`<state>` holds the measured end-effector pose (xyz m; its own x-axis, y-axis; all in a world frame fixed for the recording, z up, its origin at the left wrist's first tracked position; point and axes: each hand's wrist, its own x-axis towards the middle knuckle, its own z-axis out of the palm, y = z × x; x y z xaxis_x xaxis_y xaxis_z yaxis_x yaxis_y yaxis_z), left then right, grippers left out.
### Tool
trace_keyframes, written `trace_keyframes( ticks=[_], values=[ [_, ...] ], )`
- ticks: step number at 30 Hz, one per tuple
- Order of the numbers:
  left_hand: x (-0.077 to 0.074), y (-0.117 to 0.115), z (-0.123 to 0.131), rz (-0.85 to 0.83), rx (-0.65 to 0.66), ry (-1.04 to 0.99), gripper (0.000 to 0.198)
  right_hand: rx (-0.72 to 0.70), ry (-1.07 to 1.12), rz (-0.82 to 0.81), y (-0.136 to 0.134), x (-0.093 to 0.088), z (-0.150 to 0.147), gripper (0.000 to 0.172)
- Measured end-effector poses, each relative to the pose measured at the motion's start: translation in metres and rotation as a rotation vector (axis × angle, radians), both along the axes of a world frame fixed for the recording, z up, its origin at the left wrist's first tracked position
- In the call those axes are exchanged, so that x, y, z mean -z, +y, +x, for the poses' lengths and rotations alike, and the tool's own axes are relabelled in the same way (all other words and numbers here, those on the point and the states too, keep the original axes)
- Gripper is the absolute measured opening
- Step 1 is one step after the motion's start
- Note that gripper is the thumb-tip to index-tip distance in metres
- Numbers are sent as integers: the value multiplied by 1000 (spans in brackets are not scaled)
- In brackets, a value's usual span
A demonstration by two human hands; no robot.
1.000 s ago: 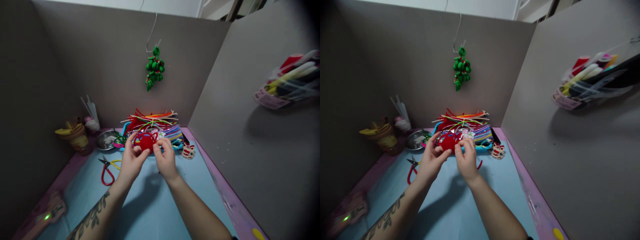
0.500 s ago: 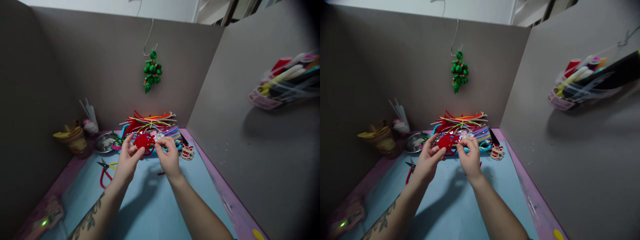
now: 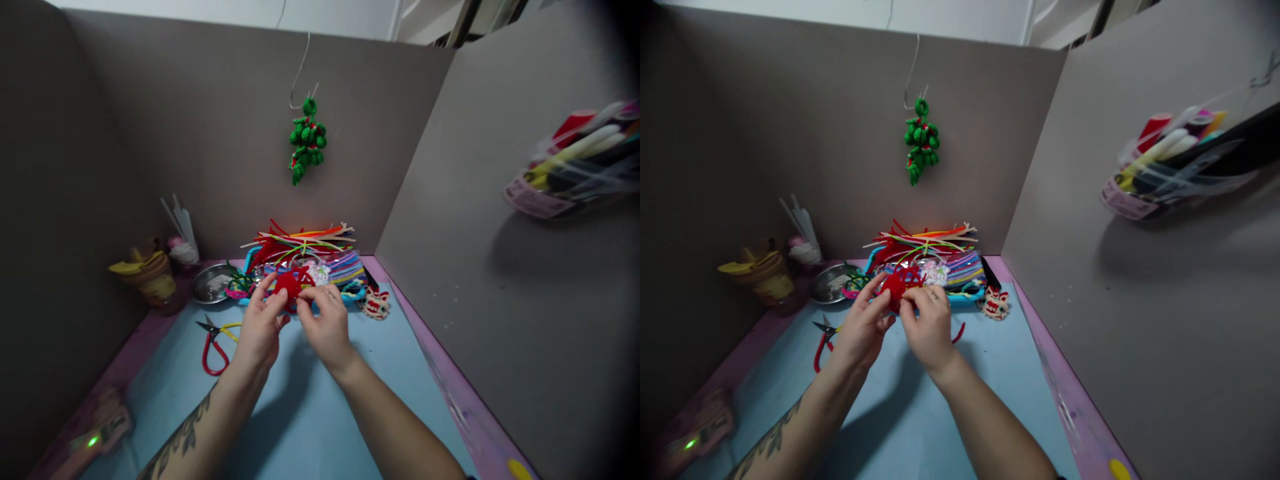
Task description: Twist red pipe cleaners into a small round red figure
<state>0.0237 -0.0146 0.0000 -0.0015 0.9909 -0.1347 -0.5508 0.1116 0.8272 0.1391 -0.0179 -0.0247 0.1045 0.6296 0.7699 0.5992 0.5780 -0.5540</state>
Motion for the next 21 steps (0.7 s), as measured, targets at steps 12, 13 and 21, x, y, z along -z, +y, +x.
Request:
trace_keyframes(
  ticks=[12, 13, 21],
  values=[
    [3, 0, 2, 54, -88, 113, 71, 1, -82, 34, -4, -5, 0, 15],
    [4, 0, 2, 61, -98, 124, 70, -3, -90, 39, -4, -5, 0, 15],
    [9, -2, 5, 90, -161, 162, 64, 22, -145, 60, -6, -6, 1, 13]
  ],
)
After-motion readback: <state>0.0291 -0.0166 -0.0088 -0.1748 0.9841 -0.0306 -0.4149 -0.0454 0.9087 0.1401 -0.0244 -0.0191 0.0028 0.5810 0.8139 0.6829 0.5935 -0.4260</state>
